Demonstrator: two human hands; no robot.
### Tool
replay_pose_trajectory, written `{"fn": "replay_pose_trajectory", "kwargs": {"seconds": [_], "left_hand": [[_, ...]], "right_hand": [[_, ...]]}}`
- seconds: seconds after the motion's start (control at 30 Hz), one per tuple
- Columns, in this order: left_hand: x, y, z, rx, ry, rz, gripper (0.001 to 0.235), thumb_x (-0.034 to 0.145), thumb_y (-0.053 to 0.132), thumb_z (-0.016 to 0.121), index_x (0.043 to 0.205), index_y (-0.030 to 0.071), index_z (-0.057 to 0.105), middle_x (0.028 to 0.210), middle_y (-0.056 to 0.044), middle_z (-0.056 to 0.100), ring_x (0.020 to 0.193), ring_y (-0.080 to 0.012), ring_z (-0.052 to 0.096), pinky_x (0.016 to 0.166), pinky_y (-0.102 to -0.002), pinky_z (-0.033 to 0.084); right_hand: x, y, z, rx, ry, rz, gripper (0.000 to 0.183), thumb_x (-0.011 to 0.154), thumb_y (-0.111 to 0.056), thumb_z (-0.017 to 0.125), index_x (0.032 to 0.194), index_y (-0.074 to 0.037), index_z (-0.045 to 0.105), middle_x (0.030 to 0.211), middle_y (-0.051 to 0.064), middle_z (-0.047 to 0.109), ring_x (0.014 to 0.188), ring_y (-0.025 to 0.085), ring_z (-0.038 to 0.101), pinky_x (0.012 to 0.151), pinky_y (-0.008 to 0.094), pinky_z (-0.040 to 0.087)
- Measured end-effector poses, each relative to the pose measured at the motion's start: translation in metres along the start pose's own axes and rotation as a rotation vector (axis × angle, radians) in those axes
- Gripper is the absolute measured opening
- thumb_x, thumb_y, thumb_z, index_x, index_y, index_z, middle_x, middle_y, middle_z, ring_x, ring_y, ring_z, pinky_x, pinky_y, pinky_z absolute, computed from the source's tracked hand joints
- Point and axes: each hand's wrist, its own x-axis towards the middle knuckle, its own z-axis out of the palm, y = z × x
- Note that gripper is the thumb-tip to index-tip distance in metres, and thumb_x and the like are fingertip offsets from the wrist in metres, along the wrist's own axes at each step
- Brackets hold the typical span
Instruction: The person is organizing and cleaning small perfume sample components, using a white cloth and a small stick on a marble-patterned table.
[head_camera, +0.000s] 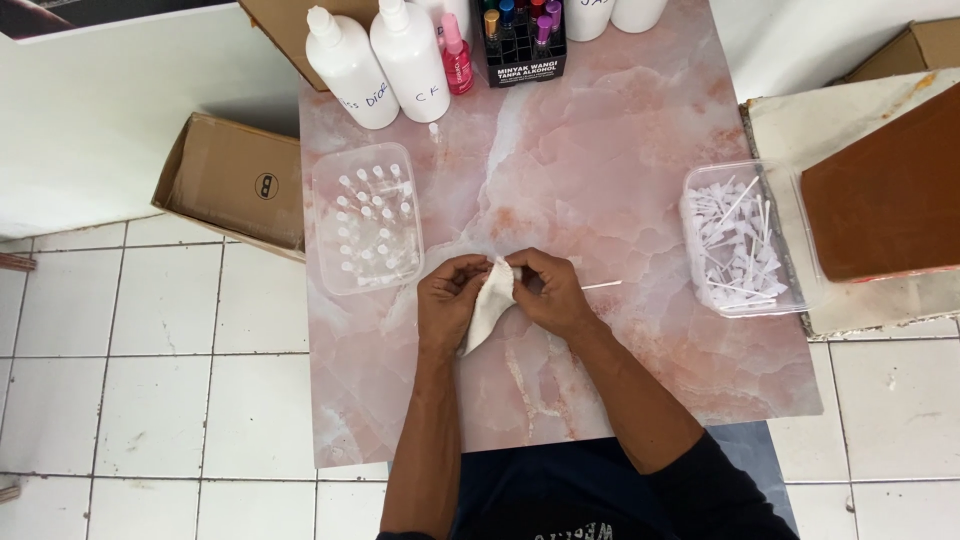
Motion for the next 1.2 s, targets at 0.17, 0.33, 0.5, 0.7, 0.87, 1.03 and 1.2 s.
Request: {"fn": "replay_pose_trajectory", "kwargs": {"seconds": [0.17, 0.33, 0.5, 0.7, 0.87, 1.03, 1.2], "left_hand": [[-0.001, 0.009, 0.006, 0.094, 0.002, 0.082, 0.012, 0.090, 0.005, 0.079, 0.102, 0.002, 0.079, 0.101, -0.018, 0.077, 0.097, -0.0210, 0.070, 0.083, -0.038, 0.059], [-0.003, 0.011, 0.009, 0.148, -0.035, 0.181, 0.016, 0.090, 0.005, 0.079, 0.106, 0.004, 0.079, 0.101, -0.017, 0.076, 0.098, -0.0222, 0.071, 0.086, -0.039, 0.058], [-0.002, 0.002, 0.008, 0.207, -0.046, 0.253, 0.018, 0.098, 0.007, 0.069, 0.113, 0.002, 0.077, 0.104, -0.018, 0.075, 0.101, -0.0248, 0.070, 0.091, -0.042, 0.056], [0.000, 0.000, 0.006, 0.177, 0.000, 0.294, 0.018, 0.095, 0.002, 0.070, 0.112, 0.002, 0.076, 0.106, -0.016, 0.073, 0.101, -0.0245, 0.069, 0.090, -0.041, 0.056], [-0.002, -0.002, 0.007, 0.195, -0.036, 0.327, 0.024, 0.091, -0.003, 0.072, 0.113, 0.004, 0.077, 0.110, -0.016, 0.072, 0.105, -0.0265, 0.069, 0.091, -0.041, 0.056], [-0.002, -0.008, 0.007, 0.268, -0.077, 0.367, 0.029, 0.091, -0.011, 0.068, 0.115, 0.002, 0.076, 0.112, -0.020, 0.069, 0.104, -0.0308, 0.069, 0.091, -0.044, 0.057], [-0.005, -0.015, 0.006, 0.355, -0.105, 0.367, 0.032, 0.092, -0.015, 0.061, 0.117, 0.001, 0.074, 0.111, -0.016, 0.064, 0.107, -0.0286, 0.067, 0.094, -0.044, 0.057]], "right_hand": [[0.007, -0.019, 0.001, 0.059, 0.056, -0.053, 0.023, 0.087, 0.014, 0.065, 0.107, 0.007, 0.076, 0.102, 0.021, 0.076, 0.095, 0.020, 0.065, 0.084, 0.041, 0.057], [0.009, -0.020, 0.000, -0.033, 0.011, -0.043, 0.019, 0.086, 0.008, 0.072, 0.104, 0.003, 0.078, 0.095, 0.018, 0.075, 0.088, 0.023, 0.070, 0.079, 0.042, 0.058], [-0.004, 0.015, 0.000, -0.115, 0.021, -0.064, 0.024, 0.089, 0.012, 0.060, 0.090, -0.002, 0.080, 0.080, 0.013, 0.073, 0.075, 0.018, 0.068, 0.071, 0.037, 0.058], [0.003, 0.005, 0.001, -0.039, 0.069, -0.029, 0.014, 0.093, 0.008, 0.065, 0.088, 0.002, 0.077, 0.081, 0.016, 0.073, 0.077, 0.018, 0.065, 0.073, 0.040, 0.057], [0.009, -0.013, 0.002, -0.024, 0.129, -0.074, 0.012, 0.098, 0.002, 0.066, 0.091, 0.004, 0.076, 0.085, 0.015, 0.074, 0.082, 0.015, 0.063, 0.078, 0.037, 0.057], [0.011, -0.019, 0.002, -0.101, 0.107, -0.153, 0.010, 0.096, 0.006, 0.067, 0.092, 0.004, 0.076, 0.085, 0.017, 0.071, 0.082, 0.019, 0.067, 0.076, 0.039, 0.057], [0.011, -0.012, -0.001, -0.107, 0.116, -0.142, 0.017, 0.093, 0.014, 0.061, 0.090, 0.004, 0.075, 0.085, 0.018, 0.073, 0.080, 0.022, 0.068, 0.076, 0.040, 0.058]]}}
